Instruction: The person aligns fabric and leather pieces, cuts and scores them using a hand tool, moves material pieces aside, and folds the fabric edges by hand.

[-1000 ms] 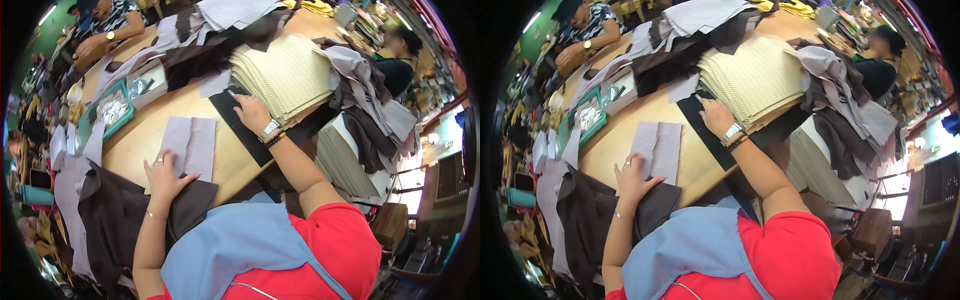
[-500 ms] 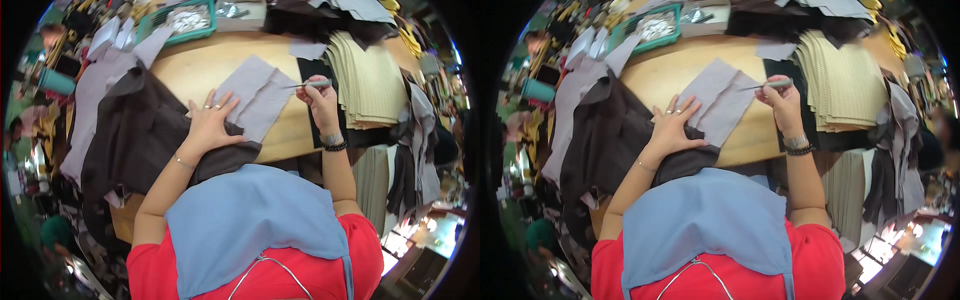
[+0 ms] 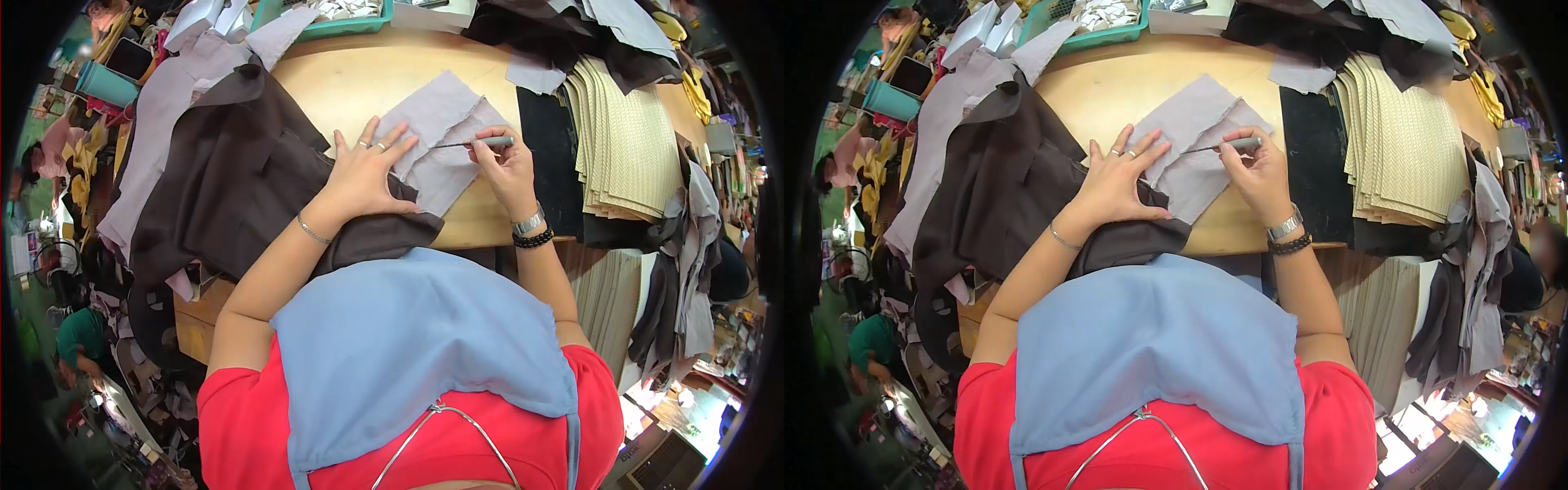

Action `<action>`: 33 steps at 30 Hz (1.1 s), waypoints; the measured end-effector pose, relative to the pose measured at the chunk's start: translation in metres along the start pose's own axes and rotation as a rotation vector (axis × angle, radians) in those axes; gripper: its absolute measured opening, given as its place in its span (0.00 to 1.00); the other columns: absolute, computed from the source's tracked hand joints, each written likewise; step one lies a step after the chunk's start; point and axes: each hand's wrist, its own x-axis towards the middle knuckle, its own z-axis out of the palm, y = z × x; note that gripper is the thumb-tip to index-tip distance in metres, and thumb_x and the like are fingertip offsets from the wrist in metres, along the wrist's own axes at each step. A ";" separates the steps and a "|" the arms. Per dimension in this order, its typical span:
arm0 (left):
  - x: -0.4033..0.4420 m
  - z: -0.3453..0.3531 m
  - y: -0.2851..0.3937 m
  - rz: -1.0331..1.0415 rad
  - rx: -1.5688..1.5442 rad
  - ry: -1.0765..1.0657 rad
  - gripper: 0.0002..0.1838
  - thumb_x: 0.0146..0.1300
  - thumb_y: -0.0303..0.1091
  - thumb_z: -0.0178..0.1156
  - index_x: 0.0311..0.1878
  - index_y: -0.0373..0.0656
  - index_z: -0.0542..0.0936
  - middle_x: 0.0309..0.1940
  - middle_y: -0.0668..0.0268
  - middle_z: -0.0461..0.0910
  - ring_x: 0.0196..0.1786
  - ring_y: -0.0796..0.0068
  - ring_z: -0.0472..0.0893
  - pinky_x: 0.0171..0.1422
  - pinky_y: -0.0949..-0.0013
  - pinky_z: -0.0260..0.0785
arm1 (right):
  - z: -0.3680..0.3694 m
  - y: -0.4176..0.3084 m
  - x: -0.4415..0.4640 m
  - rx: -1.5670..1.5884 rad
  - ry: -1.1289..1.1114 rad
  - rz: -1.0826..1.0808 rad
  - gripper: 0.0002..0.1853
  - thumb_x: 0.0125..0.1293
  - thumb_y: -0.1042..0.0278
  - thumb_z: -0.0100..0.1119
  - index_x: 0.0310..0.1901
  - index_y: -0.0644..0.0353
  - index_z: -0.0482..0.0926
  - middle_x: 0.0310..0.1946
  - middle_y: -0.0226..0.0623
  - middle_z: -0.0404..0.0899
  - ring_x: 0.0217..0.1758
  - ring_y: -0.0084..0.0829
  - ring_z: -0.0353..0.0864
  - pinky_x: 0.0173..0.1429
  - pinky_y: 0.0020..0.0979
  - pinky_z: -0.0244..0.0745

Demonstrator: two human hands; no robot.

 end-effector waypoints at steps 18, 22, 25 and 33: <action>-0.001 -0.004 -0.001 0.011 0.012 -0.051 0.61 0.34 0.68 0.74 0.75 0.57 0.62 0.78 0.67 0.53 0.80 0.45 0.47 0.67 0.17 0.42 | 0.014 -0.009 -0.007 0.122 -0.101 0.067 0.08 0.67 0.76 0.61 0.46 0.64 0.75 0.38 0.33 0.81 0.41 0.21 0.82 0.44 0.22 0.79; -0.001 -0.006 -0.003 0.039 0.006 -0.087 0.65 0.32 0.67 0.75 0.76 0.55 0.59 0.79 0.63 0.51 0.79 0.43 0.46 0.66 0.15 0.41 | 0.021 -0.010 -0.012 0.096 -0.162 0.096 0.09 0.67 0.76 0.61 0.46 0.65 0.75 0.39 0.32 0.80 0.43 0.22 0.83 0.44 0.22 0.79; -0.001 -0.007 -0.003 0.044 0.002 -0.100 0.65 0.31 0.66 0.76 0.76 0.54 0.59 0.79 0.63 0.50 0.79 0.42 0.45 0.66 0.15 0.41 | 0.023 -0.009 -0.013 0.104 -0.171 0.100 0.09 0.66 0.76 0.61 0.46 0.65 0.75 0.39 0.32 0.80 0.43 0.22 0.83 0.43 0.21 0.79; 0.000 -0.006 -0.003 0.038 -0.007 -0.105 0.65 0.31 0.64 0.76 0.76 0.54 0.58 0.79 0.63 0.49 0.80 0.42 0.44 0.67 0.15 0.40 | 0.024 -0.008 -0.015 0.073 -0.190 0.120 0.09 0.66 0.76 0.61 0.46 0.65 0.74 0.39 0.32 0.80 0.43 0.21 0.82 0.42 0.20 0.78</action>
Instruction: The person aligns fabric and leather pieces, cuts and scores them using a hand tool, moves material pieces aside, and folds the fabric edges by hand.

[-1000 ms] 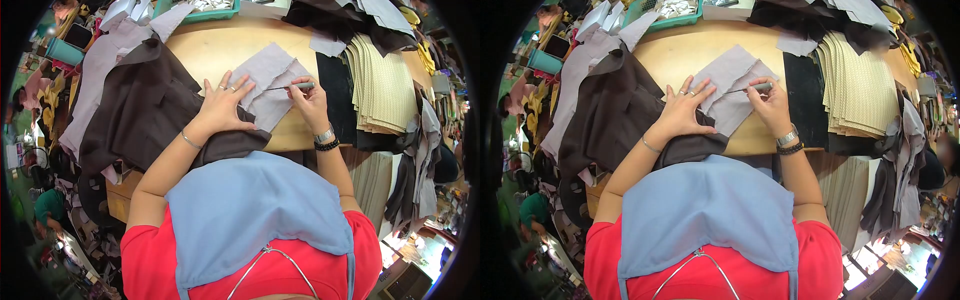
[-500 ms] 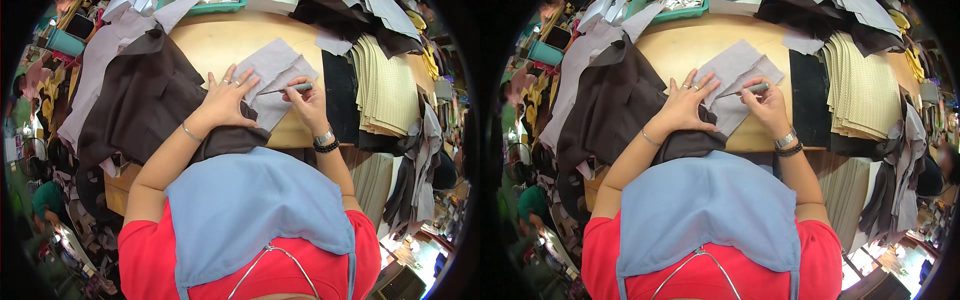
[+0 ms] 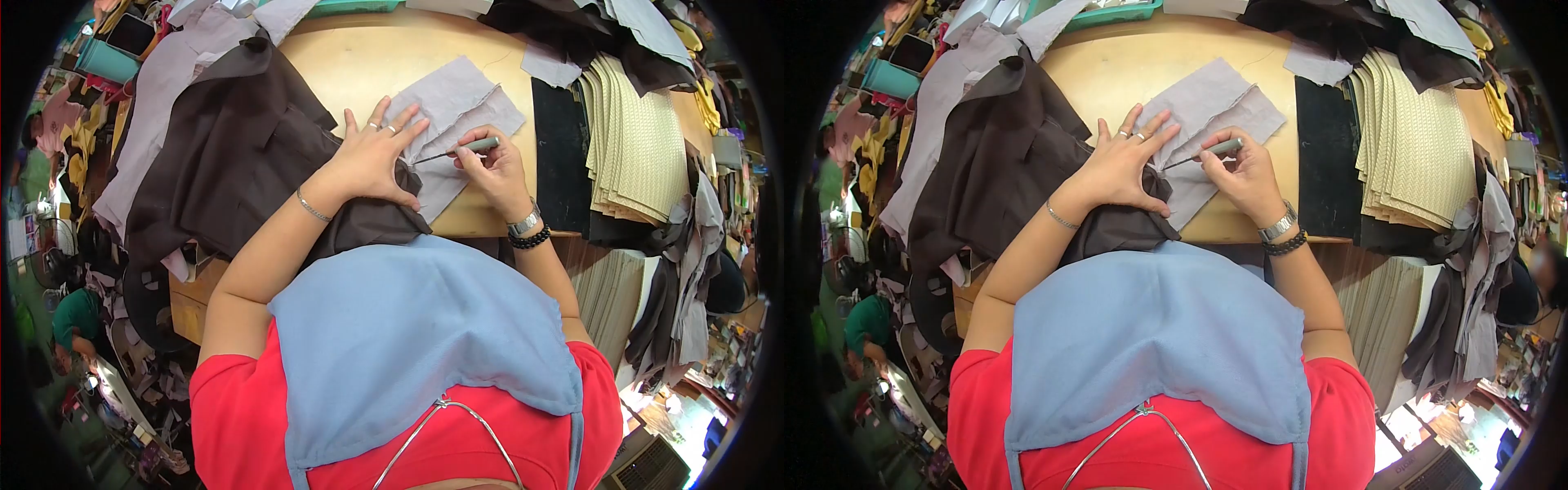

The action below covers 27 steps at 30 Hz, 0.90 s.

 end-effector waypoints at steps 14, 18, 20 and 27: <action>0.000 0.003 -0.001 0.001 0.007 0.017 0.66 0.32 0.70 0.73 0.77 0.56 0.58 0.80 0.67 0.48 0.80 0.42 0.44 0.67 0.16 0.41 | -0.042 -0.007 0.016 -0.002 0.252 -0.138 0.07 0.68 0.75 0.61 0.44 0.64 0.76 0.37 0.37 0.83 0.38 0.22 0.83 0.43 0.23 0.81; 0.000 0.004 -0.001 0.001 0.016 0.014 0.66 0.32 0.71 0.73 0.77 0.56 0.58 0.80 0.66 0.48 0.80 0.41 0.44 0.66 0.16 0.41 | -0.046 -0.010 0.019 -0.038 0.237 -0.140 0.07 0.68 0.74 0.61 0.44 0.64 0.76 0.36 0.36 0.84 0.37 0.20 0.82 0.42 0.22 0.80; 0.000 0.004 -0.001 0.002 0.016 0.017 0.66 0.32 0.71 0.73 0.77 0.56 0.58 0.80 0.66 0.49 0.80 0.41 0.44 0.66 0.16 0.41 | -0.043 -0.009 0.018 -0.047 0.195 -0.123 0.07 0.67 0.74 0.61 0.44 0.64 0.76 0.36 0.35 0.84 0.37 0.19 0.82 0.42 0.21 0.79; -0.001 0.005 -0.001 0.002 0.024 0.021 0.65 0.32 0.71 0.73 0.77 0.55 0.58 0.80 0.66 0.49 0.80 0.43 0.44 0.66 0.16 0.40 | -0.035 -0.002 0.019 -0.124 0.166 -0.099 0.07 0.68 0.73 0.61 0.45 0.62 0.76 0.35 0.32 0.83 0.35 0.17 0.79 0.40 0.20 0.77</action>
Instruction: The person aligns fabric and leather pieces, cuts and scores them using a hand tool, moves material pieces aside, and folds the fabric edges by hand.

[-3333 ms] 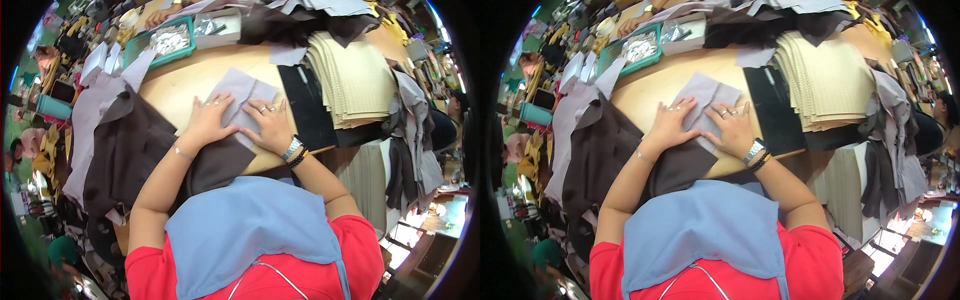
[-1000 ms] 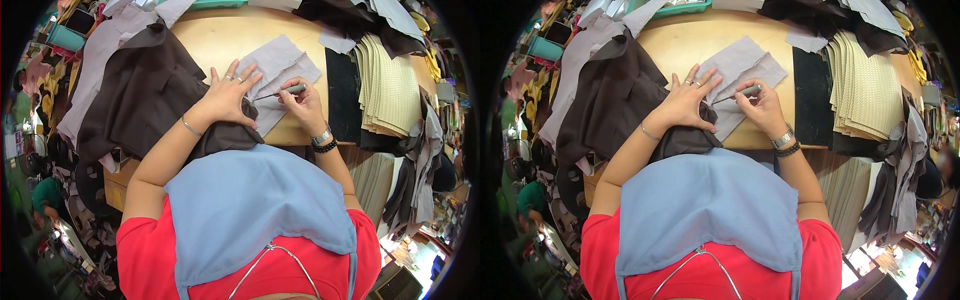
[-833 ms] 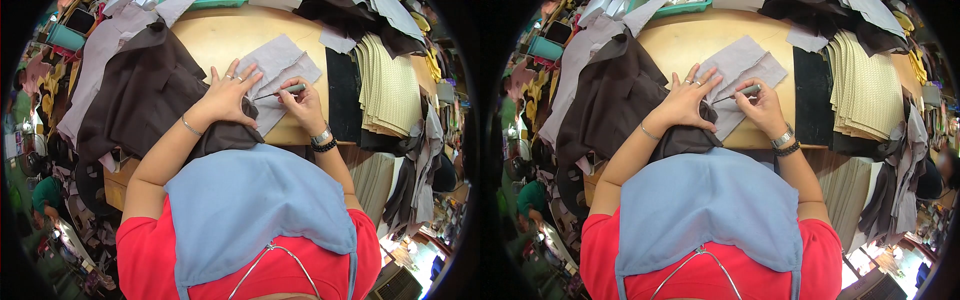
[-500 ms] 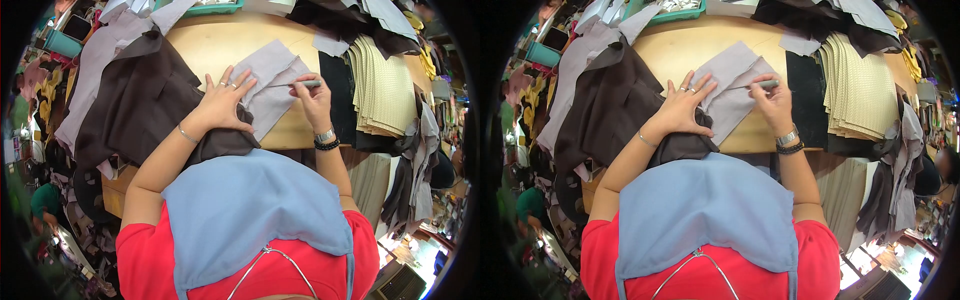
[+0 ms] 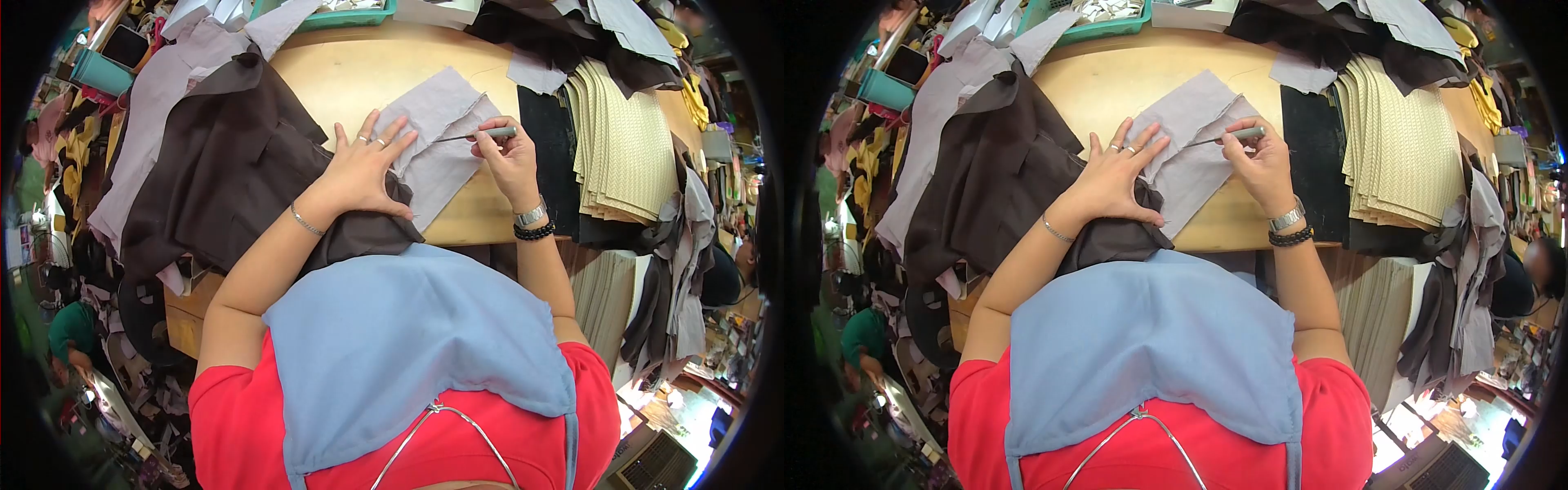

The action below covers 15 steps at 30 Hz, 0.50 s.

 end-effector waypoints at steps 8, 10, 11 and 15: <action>0.000 0.002 -0.001 0.004 -0.008 0.016 0.66 0.32 0.71 0.72 0.77 0.56 0.59 0.80 0.66 0.49 0.80 0.43 0.44 0.66 0.15 0.39 | 0.004 0.000 0.002 0.074 -0.025 0.165 0.08 0.68 0.70 0.63 0.45 0.62 0.76 0.36 0.33 0.83 0.33 0.16 0.80 0.39 0.21 0.78; -0.001 0.002 -0.001 0.005 -0.006 0.019 0.65 0.32 0.72 0.72 0.77 0.56 0.59 0.80 0.66 0.49 0.80 0.43 0.44 0.66 0.15 0.39 | 0.005 -0.002 0.005 0.152 -0.016 0.265 0.09 0.68 0.68 0.63 0.45 0.61 0.76 0.36 0.34 0.83 0.33 0.17 0.80 0.38 0.21 0.79; 0.000 0.002 -0.001 0.006 -0.001 0.017 0.65 0.33 0.72 0.71 0.77 0.56 0.59 0.80 0.67 0.49 0.80 0.43 0.44 0.66 0.15 0.39 | 0.005 -0.002 0.006 0.192 -0.010 0.313 0.09 0.68 0.67 0.63 0.45 0.61 0.77 0.36 0.34 0.83 0.33 0.17 0.80 0.38 0.22 0.80; 0.001 0.004 0.001 -0.008 0.031 0.041 0.62 0.36 0.74 0.69 0.76 0.58 0.59 0.79 0.67 0.51 0.79 0.43 0.47 0.66 0.15 0.41 | 0.003 0.002 0.012 0.233 -0.083 0.456 0.09 0.69 0.64 0.62 0.45 0.58 0.77 0.37 0.36 0.84 0.33 0.18 0.81 0.38 0.23 0.81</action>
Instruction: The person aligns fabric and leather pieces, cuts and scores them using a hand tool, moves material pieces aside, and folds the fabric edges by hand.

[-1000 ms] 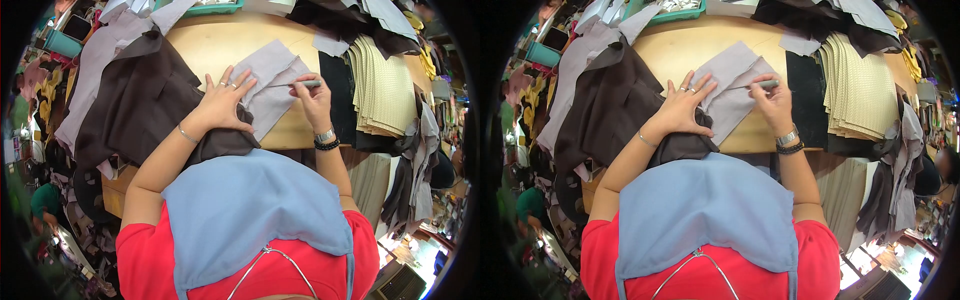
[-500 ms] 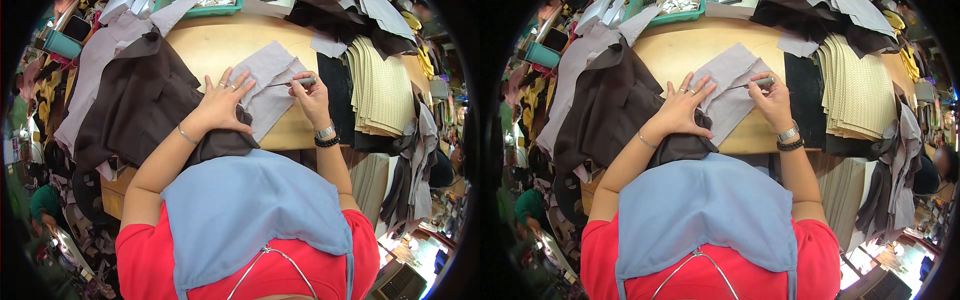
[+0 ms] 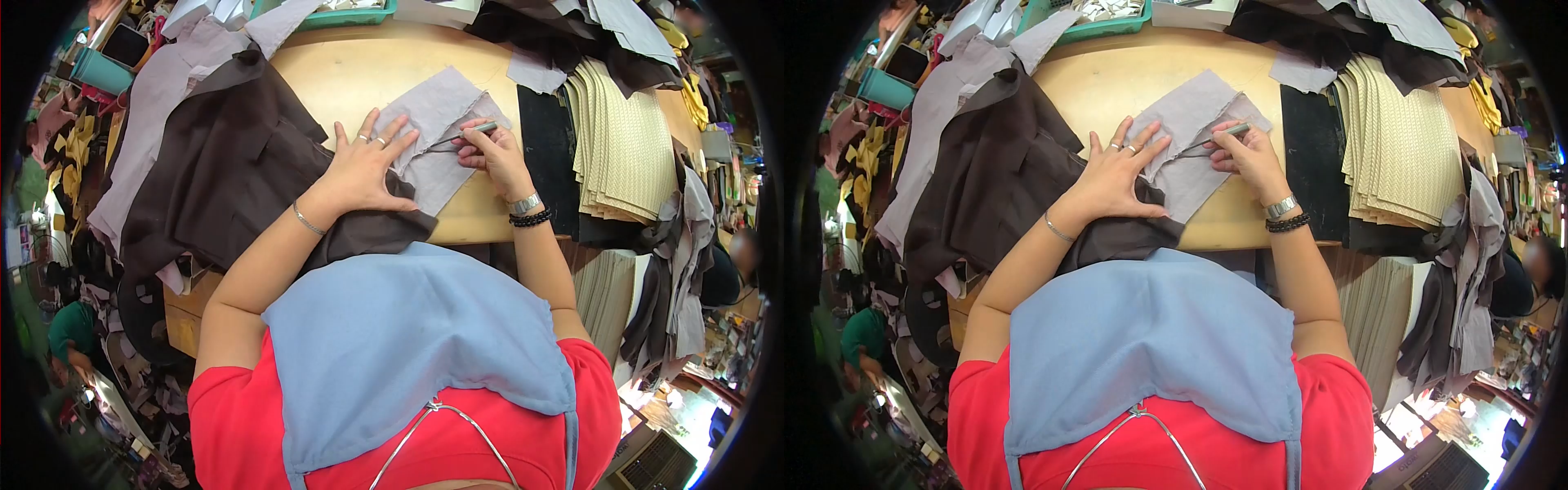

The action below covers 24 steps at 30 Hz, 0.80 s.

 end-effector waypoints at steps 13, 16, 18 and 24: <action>0.001 0.004 0.000 -0.006 0.038 0.055 0.60 0.37 0.77 0.66 0.75 0.61 0.62 0.78 0.69 0.55 0.79 0.46 0.49 0.63 0.12 0.42 | -0.014 0.010 0.002 0.158 -0.092 -0.068 0.08 0.70 0.66 0.60 0.46 0.58 0.77 0.39 0.37 0.83 0.37 0.20 0.82 0.43 0.27 0.84; 0.001 0.005 0.000 0.001 0.032 0.055 0.60 0.37 0.76 0.67 0.75 0.61 0.62 0.78 0.69 0.54 0.79 0.46 0.49 0.63 0.12 0.43 | -0.013 0.011 0.003 0.127 -0.082 -0.073 0.08 0.70 0.65 0.60 0.46 0.57 0.76 0.39 0.36 0.83 0.39 0.20 0.81 0.43 0.26 0.83; 0.001 0.005 0.000 0.001 0.030 0.052 0.60 0.37 0.76 0.67 0.75 0.61 0.62 0.78 0.69 0.54 0.79 0.46 0.49 0.63 0.12 0.42 | -0.011 0.010 0.003 0.066 -0.078 -0.071 0.08 0.70 0.64 0.60 0.46 0.56 0.76 0.39 0.35 0.83 0.40 0.19 0.81 0.43 0.25 0.83; 0.001 0.005 -0.001 -0.003 0.030 0.043 0.60 0.37 0.75 0.67 0.75 0.60 0.61 0.78 0.68 0.53 0.79 0.46 0.48 0.63 0.12 0.42 | -0.004 0.007 0.004 -0.061 -0.110 -0.063 0.08 0.70 0.63 0.61 0.46 0.54 0.77 0.38 0.32 0.83 0.38 0.19 0.81 0.44 0.25 0.81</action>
